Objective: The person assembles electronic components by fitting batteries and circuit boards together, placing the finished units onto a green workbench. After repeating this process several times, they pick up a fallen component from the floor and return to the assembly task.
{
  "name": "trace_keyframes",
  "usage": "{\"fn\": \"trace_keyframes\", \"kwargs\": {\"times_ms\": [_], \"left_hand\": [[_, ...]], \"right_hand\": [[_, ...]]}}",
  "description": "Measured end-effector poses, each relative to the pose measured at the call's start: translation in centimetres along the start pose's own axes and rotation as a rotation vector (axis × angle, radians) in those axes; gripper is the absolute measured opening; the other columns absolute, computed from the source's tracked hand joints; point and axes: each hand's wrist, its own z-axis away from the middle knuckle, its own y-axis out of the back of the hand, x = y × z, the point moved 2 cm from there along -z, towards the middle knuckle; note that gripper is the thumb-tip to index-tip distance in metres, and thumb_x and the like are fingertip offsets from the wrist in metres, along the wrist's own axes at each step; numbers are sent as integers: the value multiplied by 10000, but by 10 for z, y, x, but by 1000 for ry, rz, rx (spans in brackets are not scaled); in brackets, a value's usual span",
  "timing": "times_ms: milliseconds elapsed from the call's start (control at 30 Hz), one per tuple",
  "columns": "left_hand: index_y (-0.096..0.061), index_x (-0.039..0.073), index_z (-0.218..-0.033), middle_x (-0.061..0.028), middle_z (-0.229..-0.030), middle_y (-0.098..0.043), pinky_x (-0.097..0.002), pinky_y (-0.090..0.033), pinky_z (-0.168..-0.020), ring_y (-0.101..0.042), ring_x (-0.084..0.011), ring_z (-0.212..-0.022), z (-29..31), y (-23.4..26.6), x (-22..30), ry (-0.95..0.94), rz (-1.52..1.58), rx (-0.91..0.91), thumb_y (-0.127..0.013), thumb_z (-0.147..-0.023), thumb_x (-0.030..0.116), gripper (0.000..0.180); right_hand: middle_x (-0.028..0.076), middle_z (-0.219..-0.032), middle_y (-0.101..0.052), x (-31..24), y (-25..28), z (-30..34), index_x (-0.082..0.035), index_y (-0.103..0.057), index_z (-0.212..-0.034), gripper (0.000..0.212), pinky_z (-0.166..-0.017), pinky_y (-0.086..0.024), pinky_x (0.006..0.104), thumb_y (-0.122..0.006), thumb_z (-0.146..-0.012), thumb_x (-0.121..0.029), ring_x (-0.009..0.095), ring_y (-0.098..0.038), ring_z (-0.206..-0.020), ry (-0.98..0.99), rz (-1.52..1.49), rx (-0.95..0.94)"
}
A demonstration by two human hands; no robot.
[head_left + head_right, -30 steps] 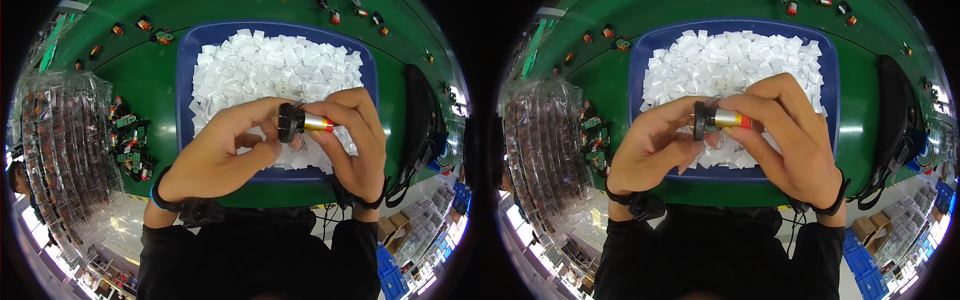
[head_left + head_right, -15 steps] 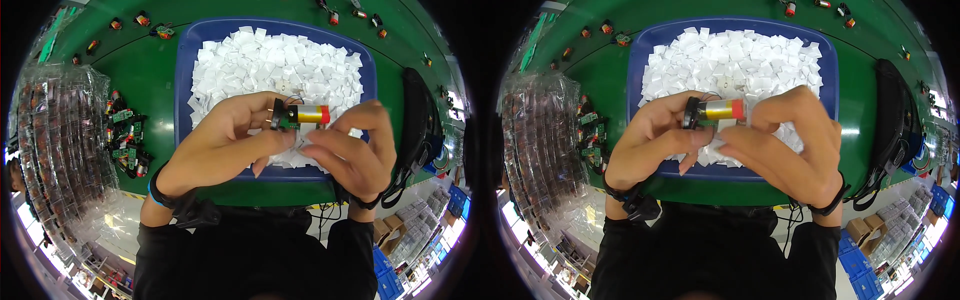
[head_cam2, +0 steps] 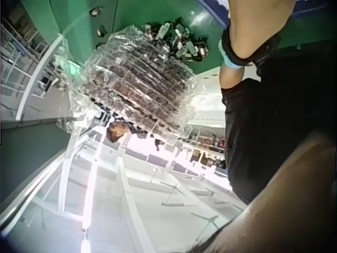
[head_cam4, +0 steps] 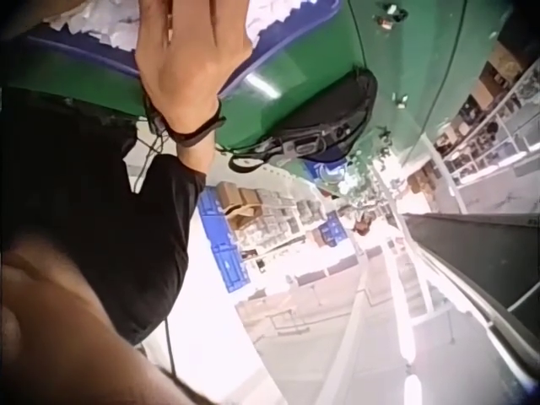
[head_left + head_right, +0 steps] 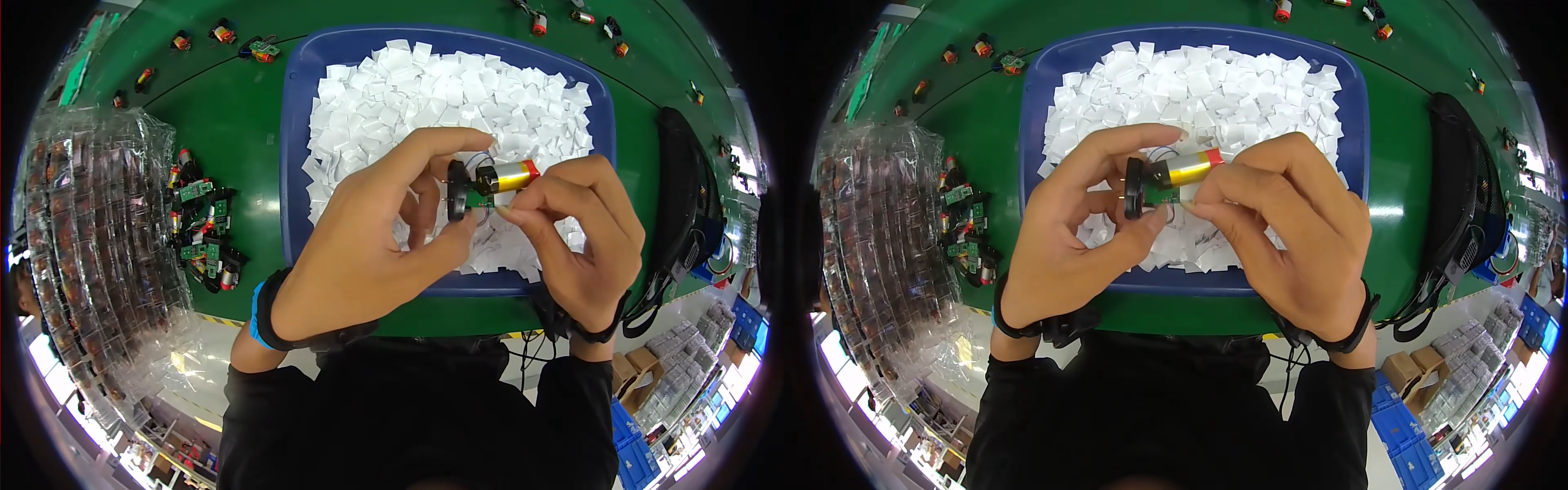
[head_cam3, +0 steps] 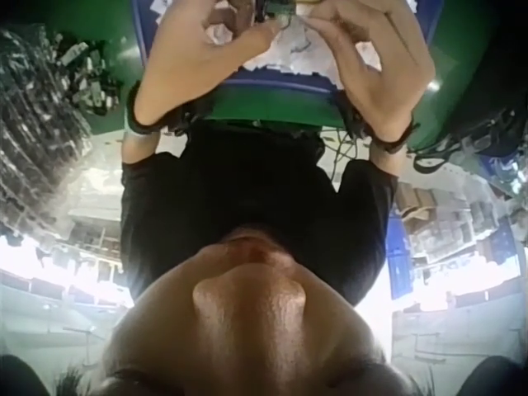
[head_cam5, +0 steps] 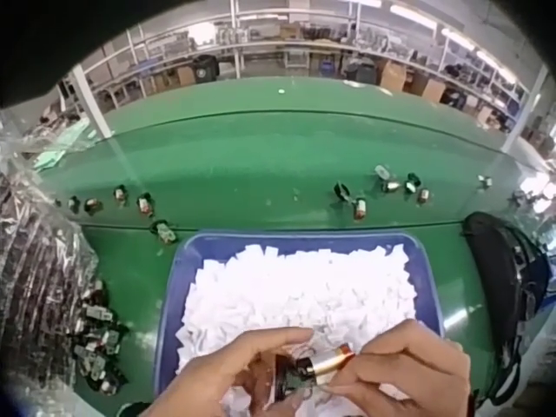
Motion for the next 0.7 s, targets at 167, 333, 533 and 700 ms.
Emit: {"fn": "trace_keyframes", "kwargs": {"times_ms": [167,333,533,700], "left_hand": [[-560,32,-1283,-48,-1054,-608,-221,-483,-626,-572,-85,-865,1,-1,-3,-78,-190,65,-667,-835,-42,467],[-562,23,-1273,-63,-1089,-608,-238,-510,-639,-584,-102,-899,3,0,0,-133,-170,60,-675,-849,-31,442],[-560,11,-1268,-76,-1072,-614,-244,-534,-655,-599,-117,-905,2,4,2,66,121,14,-693,-861,-3,429],[-549,8,-1278,-74,-1050,-621,-244,-541,-669,-602,-121,-902,2,6,1,0,25,2,-706,-872,43,437]], "right_hand": [[97,-872,-625,4,-2,0,30,-661,-895,200,-604,-504,243,-765,-735,90,142,-598,-722,-93,-88,-24],[103,-889,-623,4,-2,1,35,-655,-901,196,-608,-500,238,-764,-745,84,137,-601,-745,-112,-112,-17],[97,-887,-609,4,-1,1,40,-636,-909,178,-598,-490,241,-722,-769,108,129,-583,-722,-117,-136,-43],[78,-866,-604,3,6,1,16,-652,-917,205,-576,-485,216,-763,-752,67,119,-598,-716,-402,-459,59]]}}
